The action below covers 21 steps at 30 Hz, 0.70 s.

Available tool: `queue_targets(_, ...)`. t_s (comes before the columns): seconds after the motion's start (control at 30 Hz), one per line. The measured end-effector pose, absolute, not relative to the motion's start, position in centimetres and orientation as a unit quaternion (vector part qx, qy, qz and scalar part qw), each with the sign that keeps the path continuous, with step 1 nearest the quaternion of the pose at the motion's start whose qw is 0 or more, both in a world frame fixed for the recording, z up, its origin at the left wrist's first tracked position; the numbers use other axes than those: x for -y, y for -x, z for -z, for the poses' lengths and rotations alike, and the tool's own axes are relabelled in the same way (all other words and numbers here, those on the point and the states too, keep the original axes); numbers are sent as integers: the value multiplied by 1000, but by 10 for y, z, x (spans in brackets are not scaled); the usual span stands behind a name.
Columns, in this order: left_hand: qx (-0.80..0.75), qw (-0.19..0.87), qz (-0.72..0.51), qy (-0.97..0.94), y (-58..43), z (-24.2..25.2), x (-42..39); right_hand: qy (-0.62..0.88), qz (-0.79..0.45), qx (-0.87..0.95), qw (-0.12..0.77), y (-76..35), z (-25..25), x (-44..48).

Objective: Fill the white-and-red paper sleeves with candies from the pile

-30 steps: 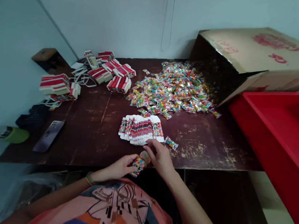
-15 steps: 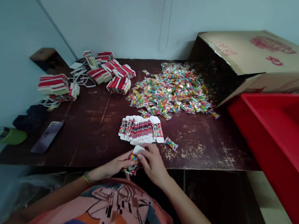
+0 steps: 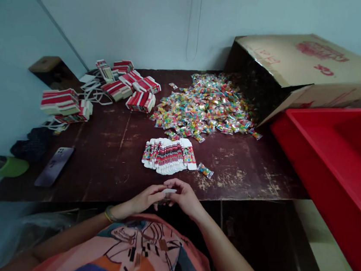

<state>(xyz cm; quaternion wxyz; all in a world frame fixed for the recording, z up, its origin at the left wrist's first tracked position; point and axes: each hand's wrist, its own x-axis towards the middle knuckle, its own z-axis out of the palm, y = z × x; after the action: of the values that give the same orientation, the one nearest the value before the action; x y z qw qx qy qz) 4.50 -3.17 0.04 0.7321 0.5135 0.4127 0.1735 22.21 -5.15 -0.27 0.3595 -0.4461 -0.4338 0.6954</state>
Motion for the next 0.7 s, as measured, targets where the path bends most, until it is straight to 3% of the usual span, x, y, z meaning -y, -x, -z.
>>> queue_targets(0.17,-409,780,-196,-431,-47,-2,27,432,-546,621,361,-226,-20,44)
queue_targets(0.4,-317,830,-203,-413,-39,-4,26,491,-554,553,383,-225,-24,38)
queue_targets(0.53,-361,837,-184,-368,-38,-3,30,473,-474,625,401,-217,-9,50)
queue_targets(0.7,-292,890,-130,-325,-47,-8,29,505,-430,644,381,-248,-19,65)
